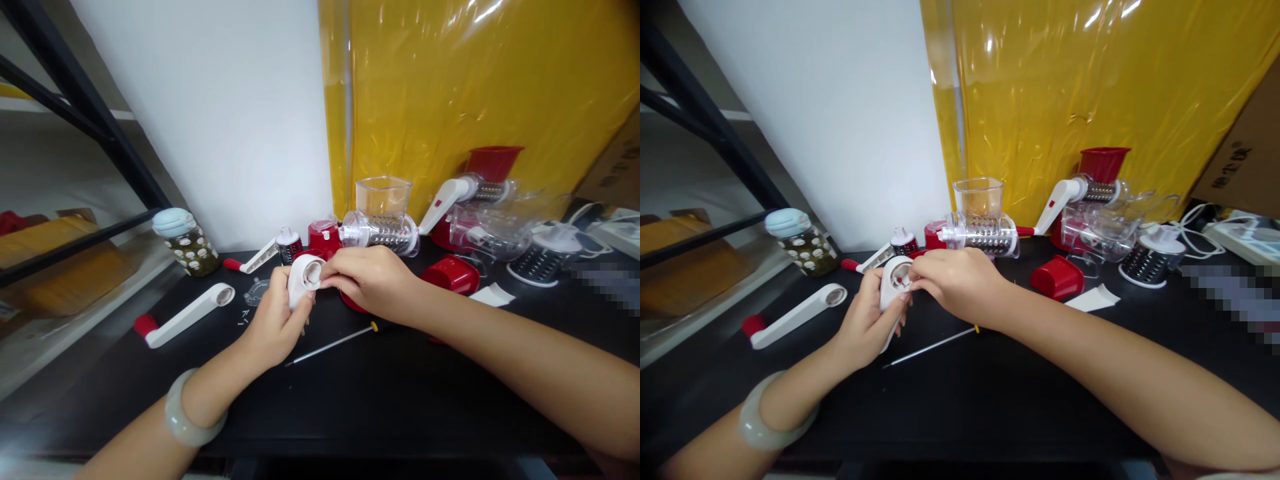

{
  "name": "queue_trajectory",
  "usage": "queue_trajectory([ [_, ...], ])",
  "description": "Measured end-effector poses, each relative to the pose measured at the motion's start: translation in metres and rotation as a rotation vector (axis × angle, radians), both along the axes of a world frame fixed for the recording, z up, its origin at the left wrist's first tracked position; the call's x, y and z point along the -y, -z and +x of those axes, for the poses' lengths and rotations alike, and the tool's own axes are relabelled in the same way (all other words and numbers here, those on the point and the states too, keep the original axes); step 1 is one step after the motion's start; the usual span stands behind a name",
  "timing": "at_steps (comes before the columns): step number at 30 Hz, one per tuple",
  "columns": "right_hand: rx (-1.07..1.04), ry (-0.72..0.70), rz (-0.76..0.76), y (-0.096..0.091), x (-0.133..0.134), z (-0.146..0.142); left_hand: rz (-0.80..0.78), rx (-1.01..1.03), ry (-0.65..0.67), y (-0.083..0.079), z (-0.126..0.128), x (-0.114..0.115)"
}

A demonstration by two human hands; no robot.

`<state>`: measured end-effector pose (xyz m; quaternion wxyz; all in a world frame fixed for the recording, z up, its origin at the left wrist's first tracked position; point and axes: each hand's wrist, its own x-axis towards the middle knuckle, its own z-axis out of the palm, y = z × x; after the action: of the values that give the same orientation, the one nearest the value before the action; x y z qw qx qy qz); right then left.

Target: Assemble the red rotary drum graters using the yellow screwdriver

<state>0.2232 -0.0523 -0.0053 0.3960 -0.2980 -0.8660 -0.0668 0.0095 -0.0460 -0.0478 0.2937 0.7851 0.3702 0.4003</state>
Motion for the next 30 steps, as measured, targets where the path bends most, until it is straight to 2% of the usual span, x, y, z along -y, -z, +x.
queue_trajectory([
  [8,-0.015,-0.008,0.012,-0.001,0.0,0.0,-0.021,0.011,-0.005,0.0,0.0,0.0],
  [12,-0.033,0.022,0.039,-0.021,0.005,0.007,-0.093,0.088,0.0,-0.002,0.003,-0.001],
  [15,0.045,0.093,-0.059,-0.039,0.016,0.017,-0.175,0.173,0.006,-0.006,0.003,-0.004],
  [17,0.227,0.104,-0.184,-0.041,0.026,0.024,-0.207,0.216,0.01,-0.01,0.002,-0.007],
  [19,0.451,0.112,-0.292,-0.031,0.038,0.034,-0.202,0.234,0.001,-0.013,0.0,-0.009],
  [21,0.581,0.215,-0.307,-0.011,0.049,0.046,-0.178,0.233,-0.003,-0.015,-0.003,-0.011],
  [24,0.636,0.434,-0.264,0.022,0.061,0.064,-0.147,0.226,0.013,-0.016,-0.006,-0.013],
  [26,0.64,0.519,-0.243,0.039,0.065,0.073,-0.132,0.223,0.022,-0.015,-0.006,-0.014],
  [30,0.593,0.456,-0.267,0.058,0.059,0.078,-0.13,0.215,0.039,-0.012,-0.006,-0.015],
])
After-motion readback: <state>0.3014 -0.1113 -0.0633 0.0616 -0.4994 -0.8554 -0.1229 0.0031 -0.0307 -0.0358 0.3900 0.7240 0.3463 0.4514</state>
